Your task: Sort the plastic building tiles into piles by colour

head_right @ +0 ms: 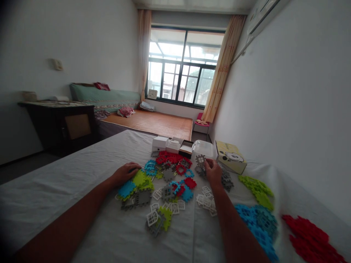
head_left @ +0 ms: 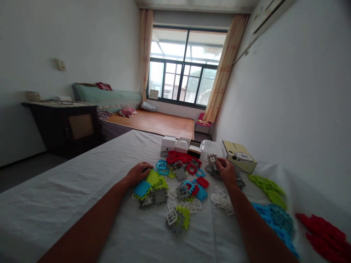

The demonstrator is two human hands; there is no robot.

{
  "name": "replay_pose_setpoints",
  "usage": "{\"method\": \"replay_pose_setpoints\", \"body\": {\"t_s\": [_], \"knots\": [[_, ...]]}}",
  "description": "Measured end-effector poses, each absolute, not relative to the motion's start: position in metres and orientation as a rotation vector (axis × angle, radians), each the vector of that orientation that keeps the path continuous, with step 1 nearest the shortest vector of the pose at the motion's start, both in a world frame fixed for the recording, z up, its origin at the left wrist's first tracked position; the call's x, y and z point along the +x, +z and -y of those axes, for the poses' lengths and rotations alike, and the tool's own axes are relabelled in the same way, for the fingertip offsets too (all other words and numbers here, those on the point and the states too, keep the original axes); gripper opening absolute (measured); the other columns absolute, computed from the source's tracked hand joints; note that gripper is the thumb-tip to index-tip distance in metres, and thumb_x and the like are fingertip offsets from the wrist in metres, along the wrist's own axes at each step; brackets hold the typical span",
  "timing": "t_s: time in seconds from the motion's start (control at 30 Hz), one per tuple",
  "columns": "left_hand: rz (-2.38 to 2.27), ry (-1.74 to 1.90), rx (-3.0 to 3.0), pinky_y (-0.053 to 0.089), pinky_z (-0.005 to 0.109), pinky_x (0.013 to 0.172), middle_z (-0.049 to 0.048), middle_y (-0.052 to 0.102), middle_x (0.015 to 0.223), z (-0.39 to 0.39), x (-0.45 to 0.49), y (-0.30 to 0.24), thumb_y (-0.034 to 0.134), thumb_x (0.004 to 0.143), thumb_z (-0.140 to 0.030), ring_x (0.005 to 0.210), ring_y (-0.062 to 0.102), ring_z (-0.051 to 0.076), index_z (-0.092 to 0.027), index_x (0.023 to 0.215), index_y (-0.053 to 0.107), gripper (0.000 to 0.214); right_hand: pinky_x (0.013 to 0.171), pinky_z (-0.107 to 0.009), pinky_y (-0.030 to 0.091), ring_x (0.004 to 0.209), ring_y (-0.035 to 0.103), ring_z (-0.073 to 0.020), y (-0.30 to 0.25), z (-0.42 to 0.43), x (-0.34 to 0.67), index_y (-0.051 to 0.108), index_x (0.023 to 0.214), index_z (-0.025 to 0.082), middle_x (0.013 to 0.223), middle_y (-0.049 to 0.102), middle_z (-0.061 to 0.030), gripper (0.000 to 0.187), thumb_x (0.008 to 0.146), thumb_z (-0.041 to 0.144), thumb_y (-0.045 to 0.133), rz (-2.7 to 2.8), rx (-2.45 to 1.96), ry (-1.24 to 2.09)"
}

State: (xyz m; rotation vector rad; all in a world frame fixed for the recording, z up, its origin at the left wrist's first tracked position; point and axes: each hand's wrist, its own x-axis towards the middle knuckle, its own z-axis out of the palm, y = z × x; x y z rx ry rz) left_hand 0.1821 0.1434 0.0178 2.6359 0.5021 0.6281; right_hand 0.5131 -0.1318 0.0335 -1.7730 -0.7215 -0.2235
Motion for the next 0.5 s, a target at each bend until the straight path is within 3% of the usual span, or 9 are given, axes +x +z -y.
{"method": "replay_pose_setpoints", "body": {"t_s": [0.13,0.5], "knots": [[-0.507,0.627,2.630,0.039,0.028,0.089,0.0041,0.062,0.103,-0.145,0.182,0.017,0.040,0.080,-0.036,0.098,0.055,0.019,-0.021,0.098,0.065,0.034,0.060,-0.032,0.050,0.064,0.065,-0.0203,0.024,0.136,0.527,0.059,0.094,0.015,0.078,0.069,-0.0090,0.042,0.070,0.049,0.051,0.682,-1.820,-0.228],[-0.495,0.626,2.627,0.039,0.029,0.090,0.0049,0.062,0.102,-0.142,0.181,0.020,0.039,0.080,-0.036,0.097,0.055,0.019,-0.021,0.098,0.065,0.035,0.066,-0.033,0.047,0.069,0.063,-0.0220,0.013,0.140,0.528,0.062,0.082,0.016,0.075,0.068,-0.0088,0.033,0.067,0.044,0.054,0.703,-1.972,-0.290]]}}
